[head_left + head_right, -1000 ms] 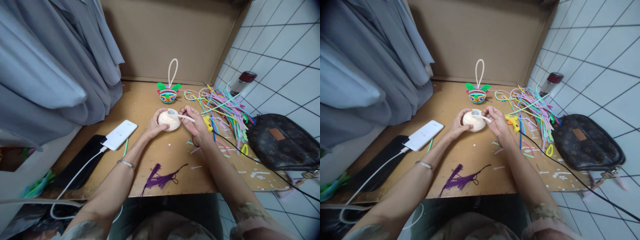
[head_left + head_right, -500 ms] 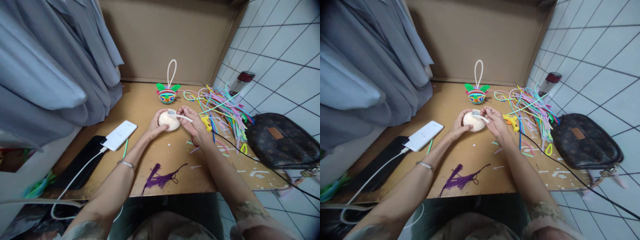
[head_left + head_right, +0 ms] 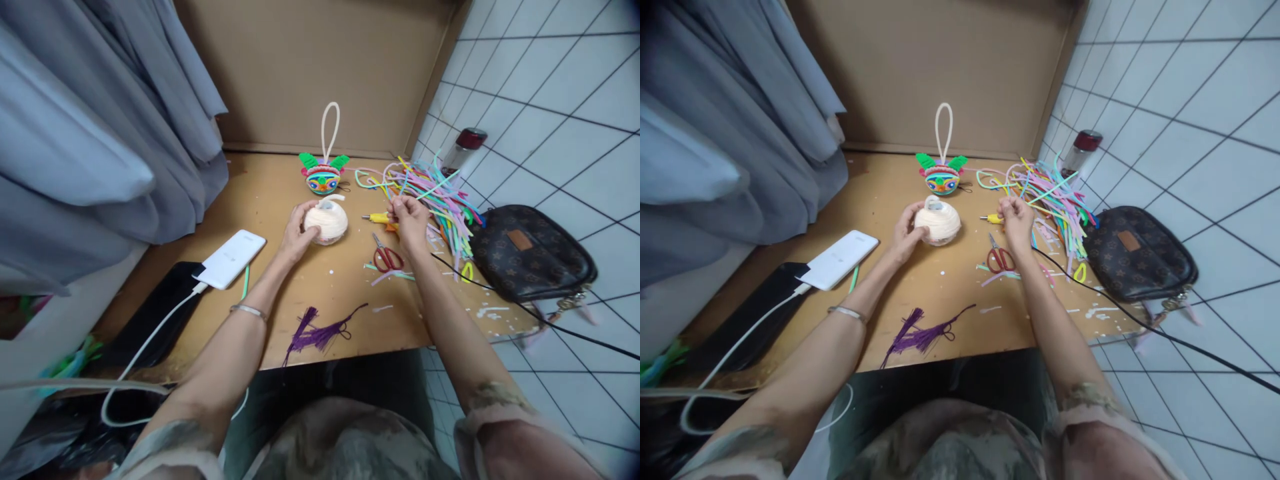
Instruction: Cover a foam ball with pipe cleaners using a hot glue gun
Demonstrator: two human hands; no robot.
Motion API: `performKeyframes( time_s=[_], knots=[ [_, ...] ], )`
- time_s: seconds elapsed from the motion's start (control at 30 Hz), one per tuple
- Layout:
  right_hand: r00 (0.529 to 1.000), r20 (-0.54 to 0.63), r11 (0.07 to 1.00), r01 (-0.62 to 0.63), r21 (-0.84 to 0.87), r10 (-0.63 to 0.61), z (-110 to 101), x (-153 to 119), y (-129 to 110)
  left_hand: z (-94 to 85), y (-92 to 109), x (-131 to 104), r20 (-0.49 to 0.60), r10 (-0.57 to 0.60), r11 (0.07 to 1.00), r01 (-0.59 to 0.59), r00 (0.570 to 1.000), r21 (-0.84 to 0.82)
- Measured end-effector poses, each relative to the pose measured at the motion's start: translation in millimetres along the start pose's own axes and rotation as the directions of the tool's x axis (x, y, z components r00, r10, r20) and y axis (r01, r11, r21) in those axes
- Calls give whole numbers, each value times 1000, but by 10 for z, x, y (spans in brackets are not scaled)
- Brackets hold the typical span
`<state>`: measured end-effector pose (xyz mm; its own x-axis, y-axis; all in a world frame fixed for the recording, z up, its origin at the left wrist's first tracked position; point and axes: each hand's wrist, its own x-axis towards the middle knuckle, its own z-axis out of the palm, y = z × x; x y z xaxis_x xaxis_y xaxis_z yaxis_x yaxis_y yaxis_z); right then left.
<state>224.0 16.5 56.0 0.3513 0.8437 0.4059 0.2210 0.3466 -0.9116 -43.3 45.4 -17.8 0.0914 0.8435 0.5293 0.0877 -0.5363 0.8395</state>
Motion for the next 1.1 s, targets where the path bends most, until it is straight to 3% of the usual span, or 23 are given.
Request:
performKeyframes(
  time_s=[0.1, 0.17, 0.23, 0.33, 0.43, 0.6, 0.7, 0.77, 0.93, 1.0, 1.1],
  knots=[
    [995, 45, 911, 102, -399, -92, -194, -247, -4, 9, -18, 2, -1, -26, 999, 26, 1000, -34],
    [989, 147, 764, 112, -635, -23, -270, -440, 2, 10, -19, -1, -8, -46, 998, 46, 999, -51],
    [973, 225, 634, 138, -760, 58, -311, -603, 14, 11, -21, -9, -16, -63, 996, 62, 998, -65],
    [970, 239, 494, 190, -849, 38, -347, -703, 10, 15, -40, -14, -29, -81, 993, 79, 996, -91],
    [980, 197, 398, 187, -898, -15, -366, -602, -49, 26, -71, -1, -41, -87, 989, 81, 995, -123],
    [985, 60, 275, 13, -961, 164, -226, -297, -140, 27, -95, 22, -25, -39, 986, 34, 999, -165],
    [961, -32, 158, -78, -984, 275, -64, -198, -86, 25, -110, 17, -39, -49, 983, 41, 998, -180],
    [958, -60, 105, -92, -990, 282, 13, -160, -12, 32, -128, 15, -46, -74, 982, 65, 996, -180],
    [963, -103, 135, -139, -981, 248, 20, -68, 187, 54, -147, 34, -56, -108, 975, 95, 993, -202],
    [964, -138, 211, -187, -959, 229, -16, -43, 239, 50, -130, 44, -50, -113, 969, 99, 992, -225],
    [980, -171, 381, -198, -903, 104, -52, -25, 245, 31, -100, 56, -23, -116, 969, 108, 993, -220]
  ],
)
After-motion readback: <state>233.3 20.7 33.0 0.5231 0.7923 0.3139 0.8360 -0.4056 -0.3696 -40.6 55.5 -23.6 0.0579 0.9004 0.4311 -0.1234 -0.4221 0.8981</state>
